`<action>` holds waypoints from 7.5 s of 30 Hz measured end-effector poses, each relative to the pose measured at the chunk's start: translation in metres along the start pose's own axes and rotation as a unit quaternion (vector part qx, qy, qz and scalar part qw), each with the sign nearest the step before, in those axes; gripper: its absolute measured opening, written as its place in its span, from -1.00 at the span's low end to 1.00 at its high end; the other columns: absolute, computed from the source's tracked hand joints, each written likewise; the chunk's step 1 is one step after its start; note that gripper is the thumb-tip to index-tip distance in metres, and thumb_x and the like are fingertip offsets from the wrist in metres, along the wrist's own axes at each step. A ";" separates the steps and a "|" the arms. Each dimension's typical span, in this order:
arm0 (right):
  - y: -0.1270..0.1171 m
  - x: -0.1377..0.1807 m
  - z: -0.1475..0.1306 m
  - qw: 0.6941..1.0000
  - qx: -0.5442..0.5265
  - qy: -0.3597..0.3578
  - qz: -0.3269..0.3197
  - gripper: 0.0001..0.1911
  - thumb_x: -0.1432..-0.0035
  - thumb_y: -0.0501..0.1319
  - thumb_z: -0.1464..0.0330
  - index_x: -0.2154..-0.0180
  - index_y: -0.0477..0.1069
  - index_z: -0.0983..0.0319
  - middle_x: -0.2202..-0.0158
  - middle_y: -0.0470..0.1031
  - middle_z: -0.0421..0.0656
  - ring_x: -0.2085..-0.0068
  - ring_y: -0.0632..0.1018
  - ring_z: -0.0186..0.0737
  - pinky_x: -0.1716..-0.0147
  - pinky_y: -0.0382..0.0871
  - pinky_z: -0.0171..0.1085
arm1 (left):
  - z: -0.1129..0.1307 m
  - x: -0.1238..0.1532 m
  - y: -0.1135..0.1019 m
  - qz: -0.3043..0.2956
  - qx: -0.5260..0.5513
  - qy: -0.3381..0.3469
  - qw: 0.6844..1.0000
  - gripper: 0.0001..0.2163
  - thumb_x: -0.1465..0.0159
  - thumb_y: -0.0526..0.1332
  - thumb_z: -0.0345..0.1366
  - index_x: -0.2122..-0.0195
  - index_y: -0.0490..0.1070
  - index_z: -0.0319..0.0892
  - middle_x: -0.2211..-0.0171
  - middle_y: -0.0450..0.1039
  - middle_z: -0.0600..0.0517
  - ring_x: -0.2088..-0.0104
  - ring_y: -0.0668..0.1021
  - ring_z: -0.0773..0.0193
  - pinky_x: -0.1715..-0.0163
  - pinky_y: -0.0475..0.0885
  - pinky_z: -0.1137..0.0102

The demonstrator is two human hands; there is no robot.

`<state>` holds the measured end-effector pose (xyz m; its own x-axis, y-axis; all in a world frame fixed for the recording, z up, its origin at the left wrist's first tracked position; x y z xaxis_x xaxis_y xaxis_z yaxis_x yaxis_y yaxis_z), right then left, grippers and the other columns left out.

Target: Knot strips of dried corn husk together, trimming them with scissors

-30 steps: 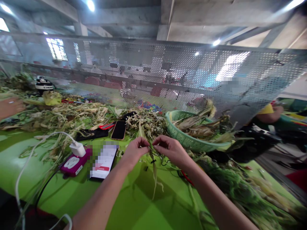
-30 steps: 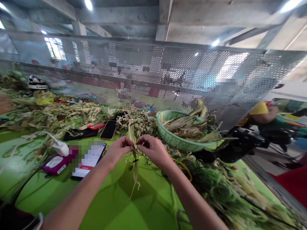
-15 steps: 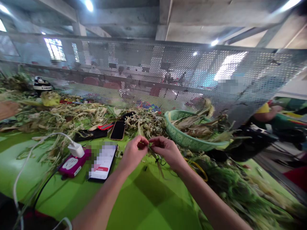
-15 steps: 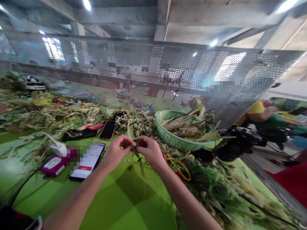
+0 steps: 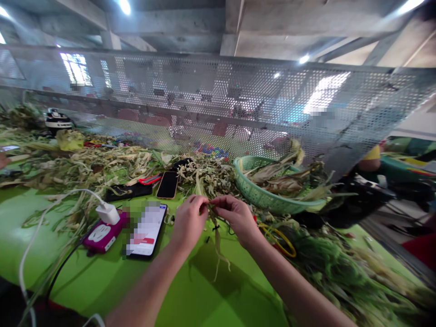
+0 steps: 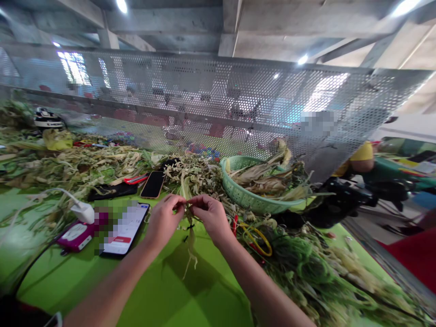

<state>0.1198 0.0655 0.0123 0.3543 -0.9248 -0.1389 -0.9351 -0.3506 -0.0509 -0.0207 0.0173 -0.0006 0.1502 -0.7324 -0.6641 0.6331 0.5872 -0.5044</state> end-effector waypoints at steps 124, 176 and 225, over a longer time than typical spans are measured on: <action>-0.020 -0.010 -0.001 0.992 0.111 0.000 -0.053 -0.61 -0.04 0.23 0.09 0.24 0.44 0.27 0.49 0.37 -0.24 0.48 0.40 -0.33 0.48 0.29 -0.35 | 0.000 -0.008 -0.005 -0.083 0.100 -0.133 0.983 -0.94 -0.21 0.11 -0.42 0.35 0.36 -0.17 0.38 0.47 0.03 0.37 0.47 0.29 0.35 0.27 0.44; -0.016 -0.008 -0.003 0.985 0.168 -0.005 -0.033 -0.70 0.02 0.26 0.13 0.52 0.38 0.25 0.63 0.28 -0.30 0.61 0.24 -0.41 0.64 0.12 -0.40 | -0.004 -0.010 -0.004 -0.159 0.132 -0.074 0.976 -0.94 -0.10 0.26 -0.40 0.40 0.41 -0.13 0.51 0.45 0.12 0.48 0.46 0.33 0.44 0.28 0.47; -0.007 0.006 -0.011 0.889 0.402 -0.218 -0.012 -0.89 -0.10 0.19 0.46 0.32 0.47 0.19 0.33 0.55 -0.15 0.30 0.54 -0.19 0.30 0.33 -0.31 | -0.009 -0.008 0.003 -0.141 0.312 -0.206 0.917 -0.87 -0.04 0.25 -0.45 0.36 0.38 -0.20 0.41 0.52 0.04 0.38 0.55 0.30 0.34 0.41 0.43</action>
<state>0.1283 0.0603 0.0221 0.5044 -0.7115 -0.4892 -0.6875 0.0118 -0.7261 -0.0270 0.0287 -0.0020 0.1069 -0.9682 -0.2262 0.9827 0.1375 -0.1238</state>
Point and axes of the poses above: each hand's wrist, its own x-axis away from the middle knuckle, its own y-axis out of the palm, z = x × y, the point moved 1 cm from there along -x, towards the middle knuckle
